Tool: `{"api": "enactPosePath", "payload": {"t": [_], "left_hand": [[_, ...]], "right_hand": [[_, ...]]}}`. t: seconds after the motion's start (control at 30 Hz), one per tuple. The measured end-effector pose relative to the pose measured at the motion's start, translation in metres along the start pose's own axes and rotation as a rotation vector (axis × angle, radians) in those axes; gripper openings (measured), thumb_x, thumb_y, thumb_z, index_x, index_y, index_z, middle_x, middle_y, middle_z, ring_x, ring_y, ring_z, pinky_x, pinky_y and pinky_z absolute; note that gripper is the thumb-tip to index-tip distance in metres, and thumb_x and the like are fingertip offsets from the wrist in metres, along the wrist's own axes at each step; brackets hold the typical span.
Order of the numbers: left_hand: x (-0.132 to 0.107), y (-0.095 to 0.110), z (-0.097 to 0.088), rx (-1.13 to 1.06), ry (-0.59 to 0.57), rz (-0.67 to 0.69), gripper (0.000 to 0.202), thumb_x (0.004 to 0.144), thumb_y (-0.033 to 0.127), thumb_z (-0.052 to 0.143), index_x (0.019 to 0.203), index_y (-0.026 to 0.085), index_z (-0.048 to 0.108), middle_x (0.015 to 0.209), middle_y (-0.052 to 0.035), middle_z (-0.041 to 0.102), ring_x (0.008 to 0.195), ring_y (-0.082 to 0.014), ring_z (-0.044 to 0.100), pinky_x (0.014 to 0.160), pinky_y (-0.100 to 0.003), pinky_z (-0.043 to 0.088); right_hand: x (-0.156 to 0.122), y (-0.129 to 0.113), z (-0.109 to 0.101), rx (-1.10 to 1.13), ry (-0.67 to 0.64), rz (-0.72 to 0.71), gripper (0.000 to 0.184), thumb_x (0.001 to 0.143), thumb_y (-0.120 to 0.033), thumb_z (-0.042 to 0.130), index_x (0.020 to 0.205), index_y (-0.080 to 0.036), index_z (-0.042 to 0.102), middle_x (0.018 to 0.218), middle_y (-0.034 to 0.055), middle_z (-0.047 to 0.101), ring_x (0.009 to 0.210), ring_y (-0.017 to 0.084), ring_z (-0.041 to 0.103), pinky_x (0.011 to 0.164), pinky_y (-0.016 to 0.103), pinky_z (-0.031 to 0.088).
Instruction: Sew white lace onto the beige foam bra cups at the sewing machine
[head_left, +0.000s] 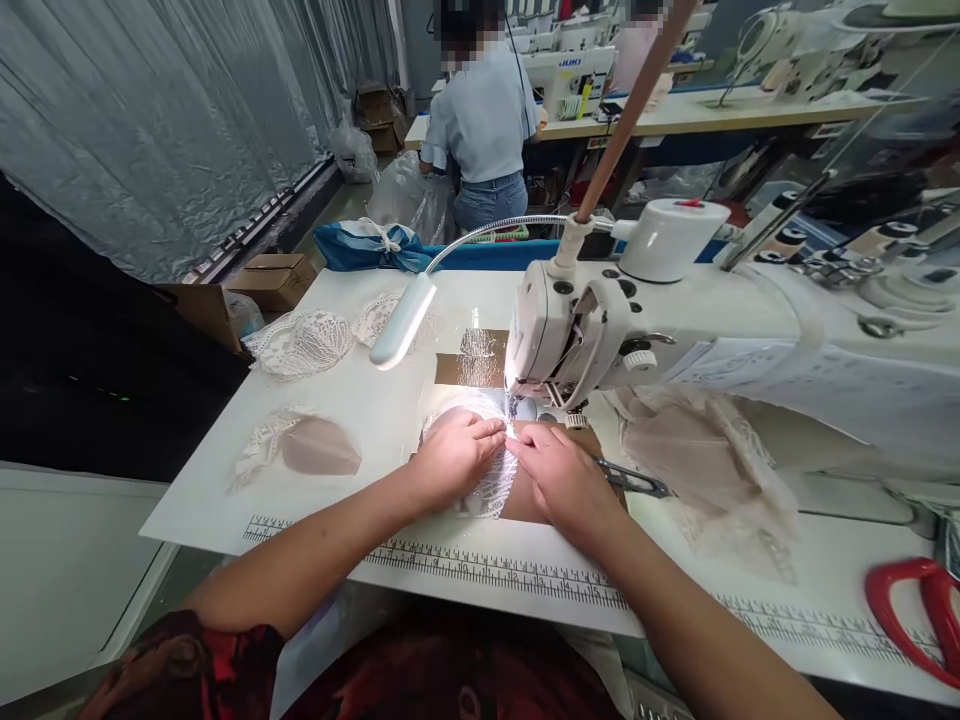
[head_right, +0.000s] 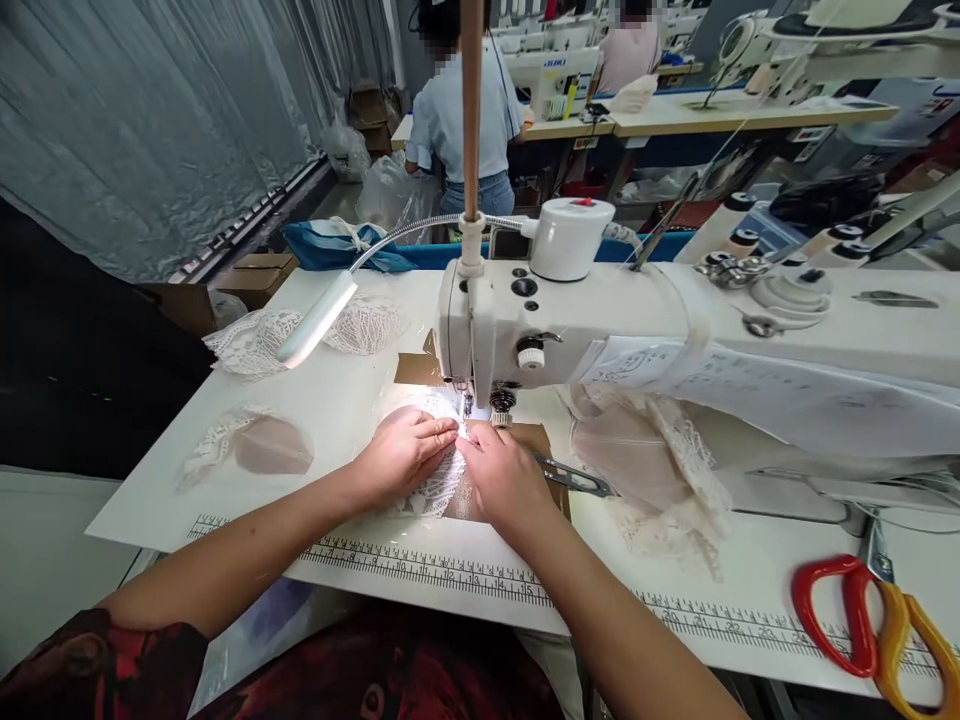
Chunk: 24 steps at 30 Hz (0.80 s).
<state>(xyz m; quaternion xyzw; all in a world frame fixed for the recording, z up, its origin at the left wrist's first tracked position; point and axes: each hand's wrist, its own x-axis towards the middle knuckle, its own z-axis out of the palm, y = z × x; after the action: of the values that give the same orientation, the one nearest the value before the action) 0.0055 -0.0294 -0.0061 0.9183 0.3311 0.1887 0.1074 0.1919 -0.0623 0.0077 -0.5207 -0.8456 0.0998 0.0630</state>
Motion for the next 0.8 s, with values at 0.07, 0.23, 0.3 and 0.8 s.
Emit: {"api": "enactPosePath", "payload": {"t": [0.07,0.23,0.3,0.8], "left_hand": [[0.003,-0.007,0.009,0.023,0.046,0.014,0.034,0.096,0.024,0.038,0.112,0.011,0.066,0.12,-0.0125,0.064,0.089,-0.0227,0.061,0.076,-0.038,0.053],[0.014,-0.024,0.014,-0.013,0.092,0.073,0.033,0.095,0.024,0.041,0.113,0.011,0.065,0.12,-0.0132,0.065,0.092,-0.023,0.062,0.078,-0.039,0.054],[0.019,-0.03,0.011,-0.028,0.081,0.102,0.033,0.095,0.024,0.042,0.114,0.011,0.065,0.121,-0.0134,0.064,0.094,-0.0232,0.062,0.08,-0.039,0.054],[0.026,-0.039,0.009,-0.005,0.011,0.06,0.036,0.089,0.018,0.044,0.119,0.012,0.063,0.126,-0.0117,0.061,0.095,-0.023,0.058,0.083,-0.038,0.049]], "right_hand": [[0.003,0.001,0.001,-0.03,-0.004,0.034,0.04,0.085,-0.005,0.037,0.113,-0.018,0.064,0.099,0.0086,0.059,0.082,0.02,0.048,0.069,0.03,0.035],[0.01,0.003,0.004,-0.077,-0.001,0.109,0.041,0.087,-0.007,0.036,0.112,-0.021,0.064,0.096,0.0066,0.059,0.075,0.018,0.049,0.063,0.031,0.031],[0.012,0.003,0.005,-0.084,0.01,0.127,0.039,0.088,-0.009,0.036,0.113,-0.022,0.064,0.097,0.0064,0.059,0.075,0.018,0.05,0.063,0.031,0.031],[0.011,0.003,0.012,-0.157,0.068,0.082,0.044,0.085,-0.007,0.039,0.121,-0.019,0.061,0.098,0.0074,0.063,0.08,0.02,0.054,0.064,0.03,0.035]]}}
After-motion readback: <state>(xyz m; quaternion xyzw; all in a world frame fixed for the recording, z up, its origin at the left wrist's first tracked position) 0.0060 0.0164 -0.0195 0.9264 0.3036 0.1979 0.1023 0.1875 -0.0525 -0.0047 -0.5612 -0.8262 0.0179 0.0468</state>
